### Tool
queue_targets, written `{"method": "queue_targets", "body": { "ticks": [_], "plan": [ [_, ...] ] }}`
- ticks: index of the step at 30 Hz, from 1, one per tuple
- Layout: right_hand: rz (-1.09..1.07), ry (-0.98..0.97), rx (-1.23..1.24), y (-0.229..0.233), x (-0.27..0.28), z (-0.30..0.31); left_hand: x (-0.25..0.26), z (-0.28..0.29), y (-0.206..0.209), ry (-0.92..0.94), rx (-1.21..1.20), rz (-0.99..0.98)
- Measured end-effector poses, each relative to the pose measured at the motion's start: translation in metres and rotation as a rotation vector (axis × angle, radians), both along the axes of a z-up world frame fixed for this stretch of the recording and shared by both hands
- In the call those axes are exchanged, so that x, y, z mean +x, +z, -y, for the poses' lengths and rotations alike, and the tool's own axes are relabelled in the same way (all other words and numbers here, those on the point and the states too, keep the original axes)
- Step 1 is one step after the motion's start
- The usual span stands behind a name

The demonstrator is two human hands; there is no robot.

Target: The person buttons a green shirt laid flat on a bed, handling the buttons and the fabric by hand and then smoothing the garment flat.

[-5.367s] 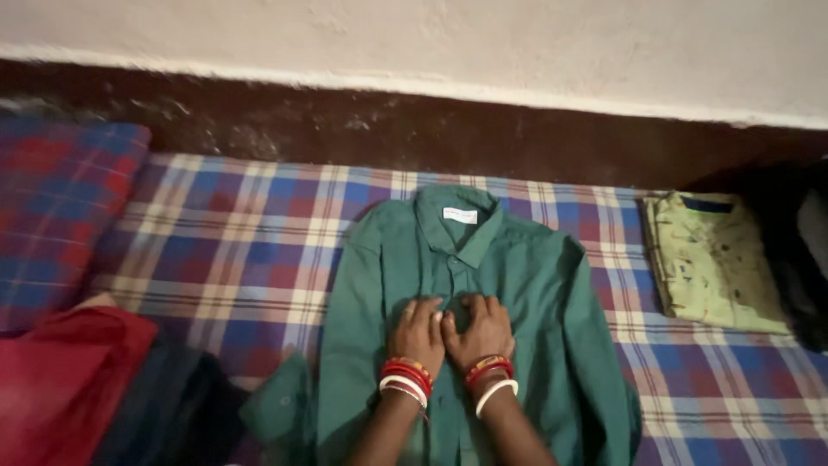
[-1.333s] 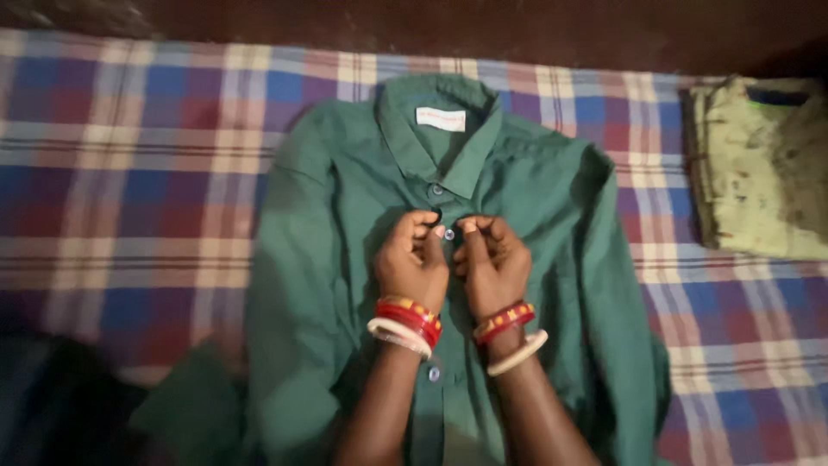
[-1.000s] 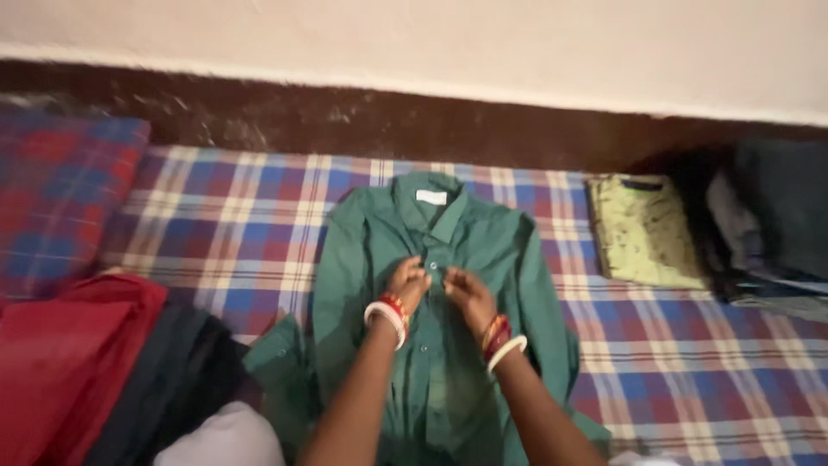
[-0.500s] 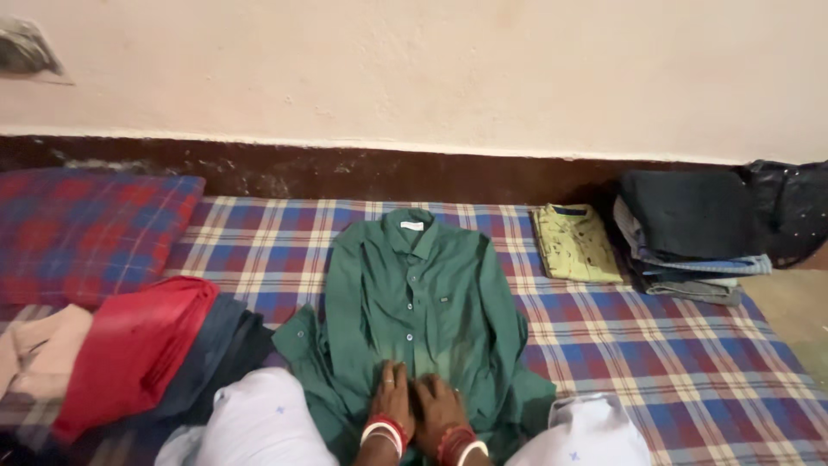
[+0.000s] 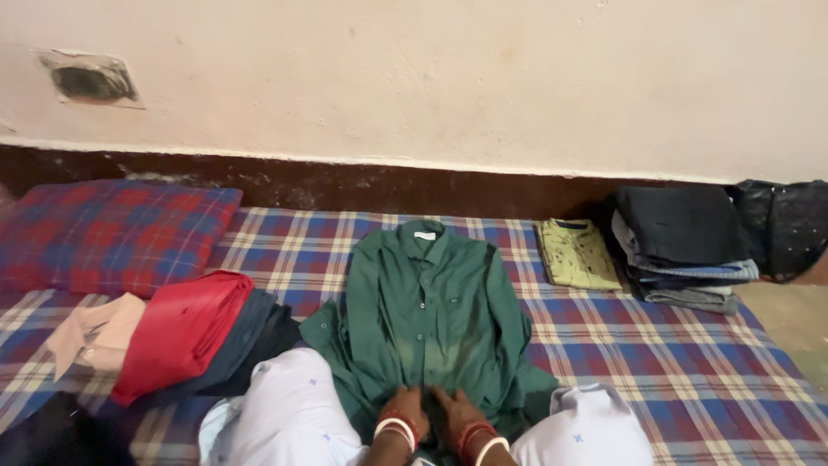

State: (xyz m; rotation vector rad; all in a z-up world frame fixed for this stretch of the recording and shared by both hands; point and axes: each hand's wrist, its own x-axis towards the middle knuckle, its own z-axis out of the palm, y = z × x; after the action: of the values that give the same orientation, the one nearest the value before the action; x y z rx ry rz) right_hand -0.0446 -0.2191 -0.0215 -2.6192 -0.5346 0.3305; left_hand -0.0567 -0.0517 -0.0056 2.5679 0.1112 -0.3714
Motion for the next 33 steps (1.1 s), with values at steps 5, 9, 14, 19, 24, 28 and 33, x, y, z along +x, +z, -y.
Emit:
{"method": "queue_targets", "body": {
  "ticks": [5,9,14,19,24,28,33],
  "plan": [
    [-0.038,-0.019,-0.101,-0.002,-0.005,-0.001,-0.015,0.006,0.015,-0.168,0.110,-0.083],
    [-0.092,-0.083,-0.087,0.021,-0.017,-0.002,-0.014,0.008,0.011,-0.153,0.139,-0.052],
    [-0.118,-0.001,-0.060,0.032,-0.012,-0.007,-0.007,0.014,0.007,-0.133,0.116,0.109],
    [-0.027,-0.190,-0.060,0.018,-0.001,-0.009,-0.005,0.011,0.013,-0.150,0.193,-0.083],
    [-0.057,0.032,-0.308,0.000,-0.004,-0.010,-0.015,0.019,0.016,-0.235,0.290,-0.212],
    [-0.041,0.124,-0.419,-0.003,-0.003,-0.016,-0.012,0.017,0.024,-0.255,0.309,-0.246],
    [-0.067,0.087,-0.339,-0.005,0.009,-0.014,0.008,0.016,0.027,-0.278,0.288,-0.237]
  ]
}}
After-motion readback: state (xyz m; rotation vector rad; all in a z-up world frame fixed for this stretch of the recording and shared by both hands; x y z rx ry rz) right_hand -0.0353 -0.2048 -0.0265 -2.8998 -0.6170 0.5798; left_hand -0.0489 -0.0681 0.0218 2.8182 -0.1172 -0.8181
